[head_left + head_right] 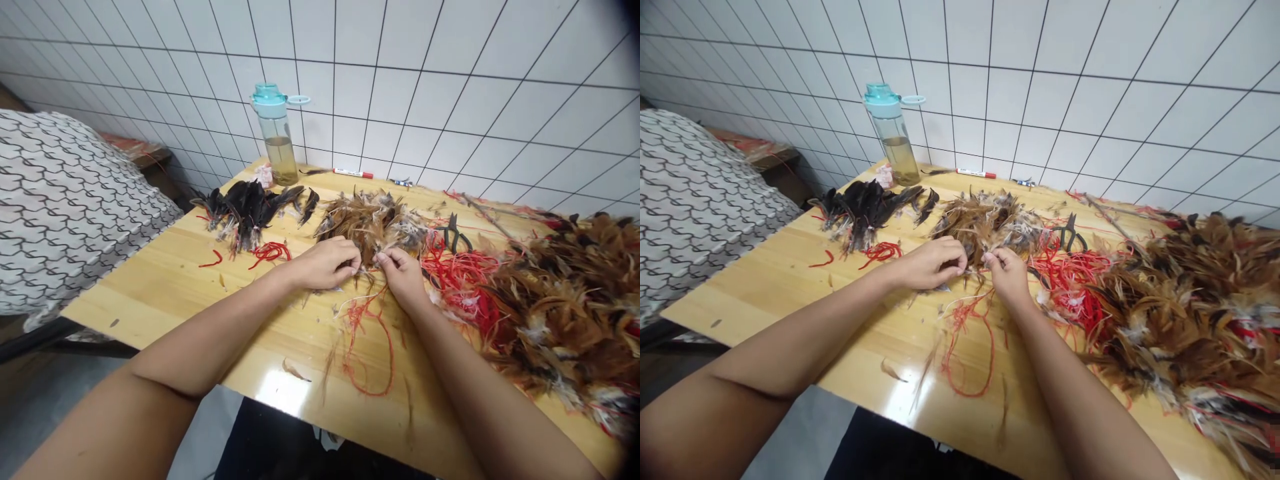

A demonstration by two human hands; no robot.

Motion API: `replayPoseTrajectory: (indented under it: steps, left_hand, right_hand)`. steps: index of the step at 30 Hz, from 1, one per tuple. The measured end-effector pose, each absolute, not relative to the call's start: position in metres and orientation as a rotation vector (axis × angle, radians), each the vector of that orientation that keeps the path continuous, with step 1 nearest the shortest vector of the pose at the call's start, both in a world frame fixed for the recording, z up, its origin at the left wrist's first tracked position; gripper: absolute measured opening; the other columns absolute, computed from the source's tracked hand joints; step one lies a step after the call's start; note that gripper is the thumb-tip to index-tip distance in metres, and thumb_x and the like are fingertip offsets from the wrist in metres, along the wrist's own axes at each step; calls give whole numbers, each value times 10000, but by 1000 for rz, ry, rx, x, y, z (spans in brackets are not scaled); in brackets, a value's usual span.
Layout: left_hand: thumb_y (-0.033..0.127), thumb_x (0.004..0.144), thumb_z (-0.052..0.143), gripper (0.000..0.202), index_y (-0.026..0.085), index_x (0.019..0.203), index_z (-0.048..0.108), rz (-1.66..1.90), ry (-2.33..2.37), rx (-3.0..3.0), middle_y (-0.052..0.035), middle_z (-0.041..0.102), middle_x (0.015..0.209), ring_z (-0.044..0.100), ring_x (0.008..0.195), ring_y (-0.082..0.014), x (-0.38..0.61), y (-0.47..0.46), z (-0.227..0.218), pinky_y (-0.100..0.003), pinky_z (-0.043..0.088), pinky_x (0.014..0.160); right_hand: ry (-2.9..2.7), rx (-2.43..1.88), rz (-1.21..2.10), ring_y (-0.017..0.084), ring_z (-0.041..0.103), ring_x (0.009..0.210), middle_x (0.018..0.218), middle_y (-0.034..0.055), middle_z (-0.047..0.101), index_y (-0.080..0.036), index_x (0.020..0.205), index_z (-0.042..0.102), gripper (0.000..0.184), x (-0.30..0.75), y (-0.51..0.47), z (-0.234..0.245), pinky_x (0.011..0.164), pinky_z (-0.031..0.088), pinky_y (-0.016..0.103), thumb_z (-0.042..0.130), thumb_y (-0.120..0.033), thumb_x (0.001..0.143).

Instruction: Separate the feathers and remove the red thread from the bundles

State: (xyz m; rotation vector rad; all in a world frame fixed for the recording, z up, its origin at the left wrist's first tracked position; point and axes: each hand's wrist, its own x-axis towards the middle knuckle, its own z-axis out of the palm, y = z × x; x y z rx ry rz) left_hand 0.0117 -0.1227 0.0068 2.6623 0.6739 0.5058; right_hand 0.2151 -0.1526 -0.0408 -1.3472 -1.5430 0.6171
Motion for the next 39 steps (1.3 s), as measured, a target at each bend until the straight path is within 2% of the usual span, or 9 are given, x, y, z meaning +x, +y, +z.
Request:
replayPoseTrajectory:
  steps: [4,10,18,28,33,39]
  left_hand:
    - [188,887,459,134,166,853,587,564,828,2719,-30,621,795,518,787,-160,11,-123,6,-286,388,759]
    - [225,942,401,222,149,858,591,642,810,2876,-54,640,842,523,791,-160,13,-127,7,-295,392,789]
    - [231,950,394,263,136,829,608,636,959,3037,-78,629,829,510,794,-178,17,-130,7,-311,385,763]
    - [260,961,376,287,137,834,602,793,953,3076,-78,617,808,497,797,-194,22,-133,-2,-323,398,766]
    - [221,930,441,177,142,956,597,899,1062,2927,-79,634,895,504,848,-200,17,-128,0,-330,412,806]
    - [186,913,452,165,145,973,600,1005,1079,2862,-97,602,953,488,916,-212,13,-129,6,-342,405,850]
  right_hand:
    - [-1644,-1318,539,161,558,685,666,25,607,-199,661,653,218,212,-155,-40,678,418,285,552,-309,820]
    - [-1730,-1310,466,161,554,669,650,26,585,-204,633,632,212,210,-156,-43,653,406,284,568,-283,818]
    - [-1736,-1277,582,154,553,663,649,19,589,-205,635,648,189,209,-156,-43,658,426,281,597,-277,802]
    - [-1749,-1261,713,150,551,670,664,16,604,-200,619,627,175,207,-156,-40,683,419,287,619,-291,768]
    - [-1545,-1256,897,139,528,660,666,3,606,-192,668,616,232,211,-155,-39,670,413,273,605,-394,782]
    - [-1233,-1250,948,121,453,601,646,-9,563,-192,688,605,307,221,-147,-44,600,378,257,655,-494,719]
